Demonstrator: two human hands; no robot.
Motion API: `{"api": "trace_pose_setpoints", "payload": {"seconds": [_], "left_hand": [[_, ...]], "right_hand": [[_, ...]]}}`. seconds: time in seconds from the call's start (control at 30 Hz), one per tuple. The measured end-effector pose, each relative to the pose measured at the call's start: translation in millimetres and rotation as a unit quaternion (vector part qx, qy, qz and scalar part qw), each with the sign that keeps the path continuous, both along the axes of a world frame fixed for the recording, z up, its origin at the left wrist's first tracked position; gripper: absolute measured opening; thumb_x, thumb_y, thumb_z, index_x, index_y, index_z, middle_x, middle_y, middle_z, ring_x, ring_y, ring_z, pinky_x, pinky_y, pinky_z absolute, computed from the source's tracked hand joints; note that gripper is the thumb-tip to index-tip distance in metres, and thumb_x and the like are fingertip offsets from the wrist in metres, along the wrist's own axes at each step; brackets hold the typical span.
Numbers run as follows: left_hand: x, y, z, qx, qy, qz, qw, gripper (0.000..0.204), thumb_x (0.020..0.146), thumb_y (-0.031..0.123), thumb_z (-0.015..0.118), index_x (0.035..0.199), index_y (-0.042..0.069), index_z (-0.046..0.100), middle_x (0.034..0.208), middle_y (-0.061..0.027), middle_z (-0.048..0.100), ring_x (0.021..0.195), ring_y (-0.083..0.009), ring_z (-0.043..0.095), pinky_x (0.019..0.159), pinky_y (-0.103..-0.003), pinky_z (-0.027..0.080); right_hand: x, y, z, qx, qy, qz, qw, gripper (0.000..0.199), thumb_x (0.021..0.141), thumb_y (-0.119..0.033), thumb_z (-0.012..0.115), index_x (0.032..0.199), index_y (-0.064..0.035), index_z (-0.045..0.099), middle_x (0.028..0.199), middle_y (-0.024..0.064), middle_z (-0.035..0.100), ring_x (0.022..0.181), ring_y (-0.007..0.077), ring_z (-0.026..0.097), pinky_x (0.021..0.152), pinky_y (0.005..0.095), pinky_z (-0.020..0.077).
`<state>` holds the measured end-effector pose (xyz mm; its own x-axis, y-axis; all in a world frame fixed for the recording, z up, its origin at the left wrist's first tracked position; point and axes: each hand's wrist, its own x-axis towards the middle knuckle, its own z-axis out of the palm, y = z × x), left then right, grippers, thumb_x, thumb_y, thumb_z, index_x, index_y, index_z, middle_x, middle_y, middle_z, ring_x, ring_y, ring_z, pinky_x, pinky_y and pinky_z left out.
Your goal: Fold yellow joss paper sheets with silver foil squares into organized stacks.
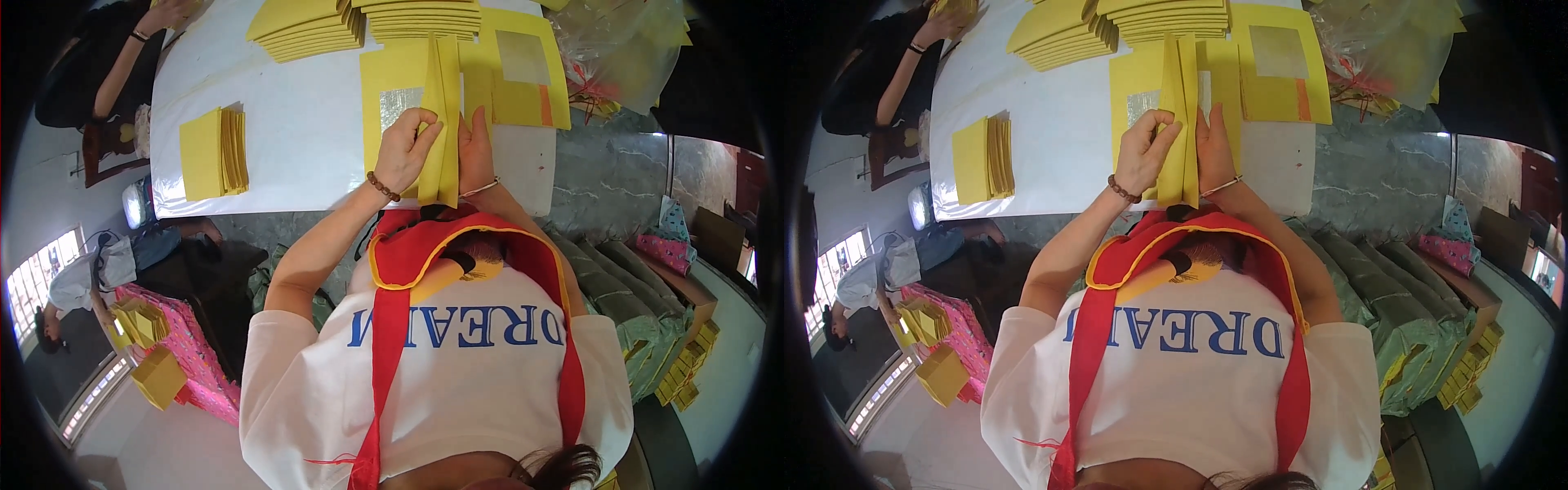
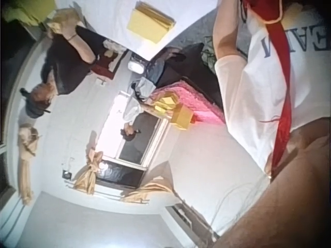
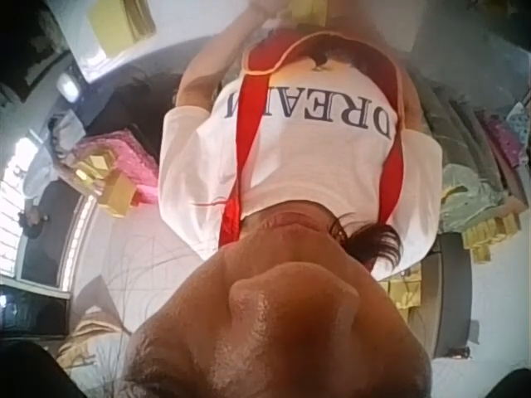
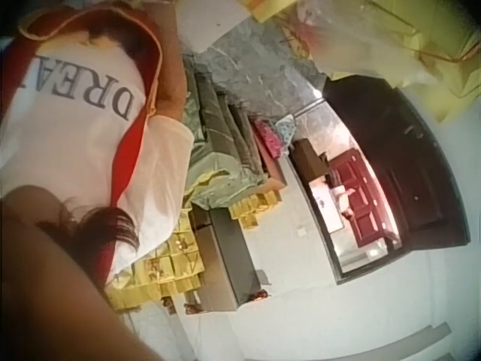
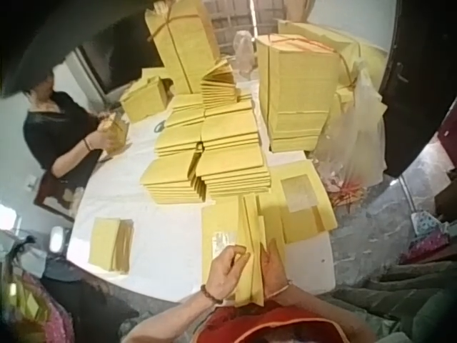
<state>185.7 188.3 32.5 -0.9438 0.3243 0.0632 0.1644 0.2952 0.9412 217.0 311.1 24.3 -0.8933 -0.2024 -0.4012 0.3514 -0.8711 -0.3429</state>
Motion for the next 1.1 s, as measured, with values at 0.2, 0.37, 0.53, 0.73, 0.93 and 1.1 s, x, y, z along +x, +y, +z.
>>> {"api": "trace_pose_setpoints", "payload": {"seconds": [0.2, 0.37, 0.53, 0.73, 0.93, 1.1], "left_hand": [[-1, -1, 3, 0.0, 0.013, -0.011, 1.0, 0.013, 0.086, 0.014, 0.058, 0.092, 0.002, 0.054, 0.058, 0.0036, 0.04, 0.053, -0.0039, 0.034, 0.046, -0.022, 0.03], [2, 2, 8, 0.034, 0.009, 0.015, 0.999, 0.021, 0.086, 0.006, 0.052, 0.107, 0.004, 0.052, 0.06, 0.0026, 0.042, 0.053, -0.0043, 0.034, 0.047, -0.021, 0.031], [-1, 0, 7, 0.033, 0.015, -0.014, 0.999, 0.026, 0.086, 0.006, 0.051, 0.112, 0.004, 0.053, 0.065, 0.0018, 0.044, 0.055, -0.0045, 0.036, 0.049, -0.021, 0.031], [-2, 4, 10, -0.014, -0.007, -0.012, 1.0, 0.031, 0.082, 0.016, 0.063, 0.108, 0.002, 0.055, 0.076, -0.0009, 0.051, 0.064, -0.0068, 0.043, 0.057, -0.022, 0.038], [-4, 2, 10, -0.007, -0.009, -0.021, 1.0, 0.038, 0.077, 0.026, 0.068, 0.104, 0.003, 0.055, 0.093, -0.0132, 0.06, 0.079, -0.0255, 0.058, 0.068, -0.032, 0.045], [-4, 1, 7, 0.008, 0.002, -0.027, 1.0, 0.039, 0.078, 0.026, 0.068, 0.105, 0.002, 0.054, 0.095, -0.0123, 0.06, 0.08, -0.0246, 0.057, 0.069, -0.031, 0.045]], "right_hand": [[0, -4, 7, 0.038, -0.001, -0.01, 0.999, 0.068, 0.09, -0.061, 0.026, 0.134, -0.0107, 0.035, 0.123, 0.0065, 0.051, 0.11, 0.0207, 0.05, 0.095, 0.034, 0.0389], [0, -5, 8, 0.037, 0.032, 0.006, 0.999, 0.067, 0.09, -0.061, 0.023, 0.138, -0.0143, 0.027, 0.127, 0.0052, 0.046, 0.114, 0.019, 0.046, 0.098, 0.0328, 0.0356], [1, -7, 11, 0.054, 0.011, 0.008, 0.998, 0.068, 0.091, -0.061, 0.023, 0.139, -0.0135, 0.025, 0.129, 0.0053, 0.044, 0.116, 0.0191, 0.044, 0.098, 0.0327, 0.0344], [1, -9, 7, 0.061, 0.018, -0.007, 0.998, 0.069, 0.09, -0.062, 0.025, 0.138, -0.0125, 0.028, 0.128, 0.0056, 0.046, 0.115, 0.0195, 0.045, 0.098, 0.0333, 0.0353], [1, -6, 2, 0.051, 0.012, -0.012, 0.999, 0.069, 0.089, -0.062, 0.028, 0.135, -0.012, 0.034, 0.125, 0.006, 0.048, 0.114, 0.0197, 0.047, 0.096, 0.0338, 0.0379], [0, -5, 8, 0.029, -0.008, -0.017, 0.999, 0.068, 0.089, -0.062, 0.029, 0.135, -0.0114, 0.034, 0.123, 0.0068, 0.049, 0.113, 0.0203, 0.048, 0.095, 0.0349, 0.039]]}}
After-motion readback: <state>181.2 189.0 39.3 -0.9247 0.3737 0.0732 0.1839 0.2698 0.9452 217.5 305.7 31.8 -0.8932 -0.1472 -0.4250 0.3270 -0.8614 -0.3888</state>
